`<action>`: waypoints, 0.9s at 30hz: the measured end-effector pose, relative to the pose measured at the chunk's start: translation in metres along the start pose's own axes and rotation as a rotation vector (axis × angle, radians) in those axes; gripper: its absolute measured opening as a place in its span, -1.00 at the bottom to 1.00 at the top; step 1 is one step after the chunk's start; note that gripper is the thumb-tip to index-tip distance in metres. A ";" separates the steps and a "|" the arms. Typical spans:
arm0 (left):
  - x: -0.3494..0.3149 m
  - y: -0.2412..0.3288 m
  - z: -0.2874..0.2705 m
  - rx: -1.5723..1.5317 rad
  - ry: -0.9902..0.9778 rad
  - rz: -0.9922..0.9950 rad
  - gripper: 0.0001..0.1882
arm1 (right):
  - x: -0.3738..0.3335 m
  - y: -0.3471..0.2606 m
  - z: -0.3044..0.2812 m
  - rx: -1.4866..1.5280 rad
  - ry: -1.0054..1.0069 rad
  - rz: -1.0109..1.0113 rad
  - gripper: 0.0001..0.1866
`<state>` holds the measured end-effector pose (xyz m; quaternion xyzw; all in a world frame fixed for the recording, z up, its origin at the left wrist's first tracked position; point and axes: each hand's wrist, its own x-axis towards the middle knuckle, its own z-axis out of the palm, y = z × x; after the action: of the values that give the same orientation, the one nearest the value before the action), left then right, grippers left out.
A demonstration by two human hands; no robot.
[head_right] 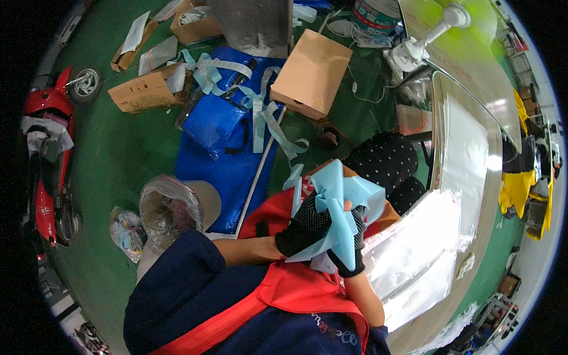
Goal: The person places small items into clear plastic bags, seals them, and stacks them on a table. They then wipe the table surface with a cloth and discard the cloth into a bin.
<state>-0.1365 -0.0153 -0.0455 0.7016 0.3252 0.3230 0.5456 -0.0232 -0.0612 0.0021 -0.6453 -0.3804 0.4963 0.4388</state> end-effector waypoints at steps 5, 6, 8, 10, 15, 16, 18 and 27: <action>0.007 0.005 -0.013 -0.530 0.034 -0.244 -0.46 | 0.015 -0.001 -0.020 -0.661 0.057 -0.211 -0.59; 0.004 0.002 -0.011 -0.560 0.016 -0.287 -0.48 | 0.014 -0.009 -0.019 -0.855 0.170 -0.336 -0.61; 0.004 -0.008 -0.010 -0.728 -0.138 -0.285 -0.58 | 0.001 -0.020 -0.014 -0.647 0.225 -0.075 -0.65; 0.007 0.001 -0.021 -0.626 -0.227 -0.251 -0.71 | -0.012 -0.015 -0.020 -0.760 0.182 -0.301 -0.64; 0.004 -0.009 -0.006 -0.512 -0.108 -0.208 -0.75 | -0.018 -0.052 -0.018 -0.481 0.041 -0.008 -0.52; 0.001 -0.013 0.002 -0.558 0.008 -0.198 -0.74 | -0.019 -0.059 -0.018 -0.434 -0.001 -0.010 -0.50; 0.010 -0.037 0.008 -0.637 0.059 -0.371 -0.70 | -0.025 -0.054 -0.018 -0.120 -0.047 -0.014 -0.50; 0.050 0.034 -0.059 -0.638 0.462 -0.026 -0.77 | 0.018 -0.065 -0.016 -0.337 -0.230 -0.301 -0.09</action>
<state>-0.1510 0.0513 0.0045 0.4013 0.3317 0.5503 0.6528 -0.0075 -0.0259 0.0598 -0.5848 -0.5970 0.4249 0.3480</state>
